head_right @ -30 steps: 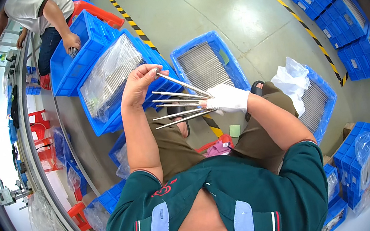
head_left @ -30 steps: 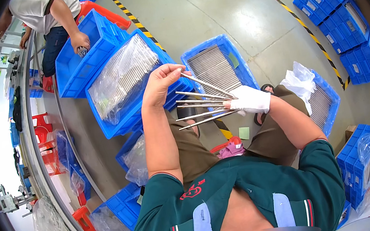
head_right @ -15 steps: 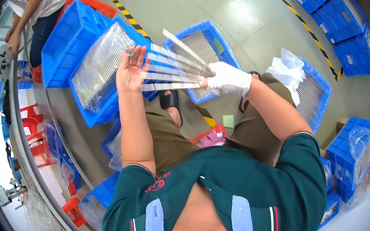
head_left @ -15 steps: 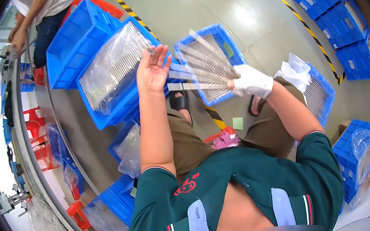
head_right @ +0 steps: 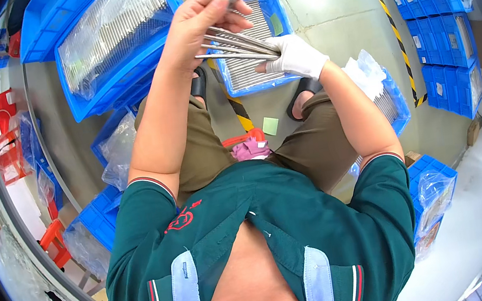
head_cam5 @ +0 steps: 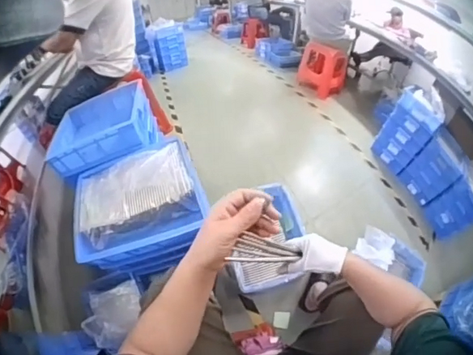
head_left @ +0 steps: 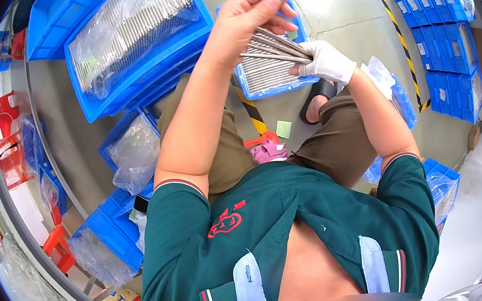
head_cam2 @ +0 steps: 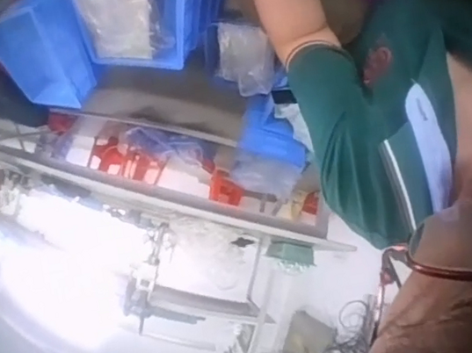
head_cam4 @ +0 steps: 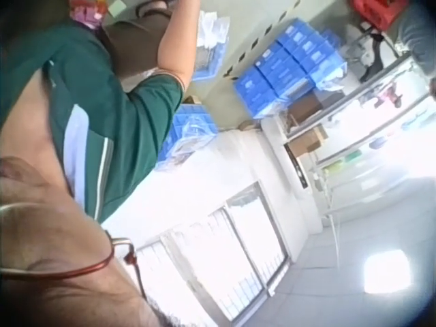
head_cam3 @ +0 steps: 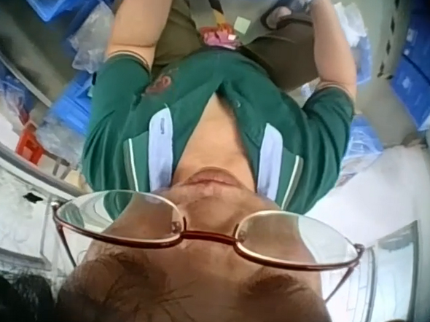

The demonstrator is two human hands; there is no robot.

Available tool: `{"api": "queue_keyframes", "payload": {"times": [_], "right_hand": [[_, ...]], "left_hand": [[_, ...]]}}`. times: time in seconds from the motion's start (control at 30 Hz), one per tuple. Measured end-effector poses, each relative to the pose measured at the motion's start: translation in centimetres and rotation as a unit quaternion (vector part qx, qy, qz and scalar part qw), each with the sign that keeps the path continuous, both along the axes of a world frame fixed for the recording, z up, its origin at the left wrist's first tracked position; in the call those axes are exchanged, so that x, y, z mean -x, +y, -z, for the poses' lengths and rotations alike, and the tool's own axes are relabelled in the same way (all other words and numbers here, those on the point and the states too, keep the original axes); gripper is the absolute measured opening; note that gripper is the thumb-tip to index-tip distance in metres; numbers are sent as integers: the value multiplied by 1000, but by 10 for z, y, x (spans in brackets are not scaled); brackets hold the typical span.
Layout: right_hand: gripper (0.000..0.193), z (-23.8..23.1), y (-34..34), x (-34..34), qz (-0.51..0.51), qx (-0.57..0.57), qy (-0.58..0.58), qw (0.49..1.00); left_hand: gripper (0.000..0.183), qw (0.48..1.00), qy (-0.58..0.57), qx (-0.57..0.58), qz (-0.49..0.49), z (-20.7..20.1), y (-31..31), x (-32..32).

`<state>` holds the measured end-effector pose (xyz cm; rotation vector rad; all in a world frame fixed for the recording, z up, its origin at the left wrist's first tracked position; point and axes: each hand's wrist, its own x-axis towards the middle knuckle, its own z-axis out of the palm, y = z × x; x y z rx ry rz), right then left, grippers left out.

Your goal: The person sorts and organizes metal rods and round metal components into a plastic tray by hand, after checking individual components.

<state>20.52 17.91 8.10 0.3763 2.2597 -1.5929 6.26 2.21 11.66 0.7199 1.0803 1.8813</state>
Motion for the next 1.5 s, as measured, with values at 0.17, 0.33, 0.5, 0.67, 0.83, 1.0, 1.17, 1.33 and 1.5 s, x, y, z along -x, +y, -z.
{"api": "queue_keyframes", "payload": {"times": [0.17,0.33,0.5,0.67,0.83,1.0,1.17,1.33,1.5], "right_hand": [[28,33,20,16,-36,-178,16,983],[34,93,55,35,-126,-486,-108,858],[35,178,64,36,-139,-494,-185,838],[36,221,50,49,-158,-433,-195,865],[38,263,38,60,-231,-410,-156,868],[41,272,37,61,-215,-416,-74,881],[35,273,36,54,-182,-458,41,869],[34,285,37,58,-174,-470,70,862],[10,300,31,77,-134,-467,91,870]], "left_hand": [[24,967,109,4,-230,6,-11,15],[28,969,-2,30,-244,4,-31,25],[28,975,-49,44,-212,-2,-44,16],[32,973,-74,60,-209,-7,-54,13],[35,970,-101,87,-202,-7,-50,9],[38,974,-115,101,-166,-6,-55,12],[38,971,-112,111,-179,-8,-53,9],[38,964,-146,107,-193,-8,-54,8],[39,962,-172,96,-191,-8,-53,8]]}}
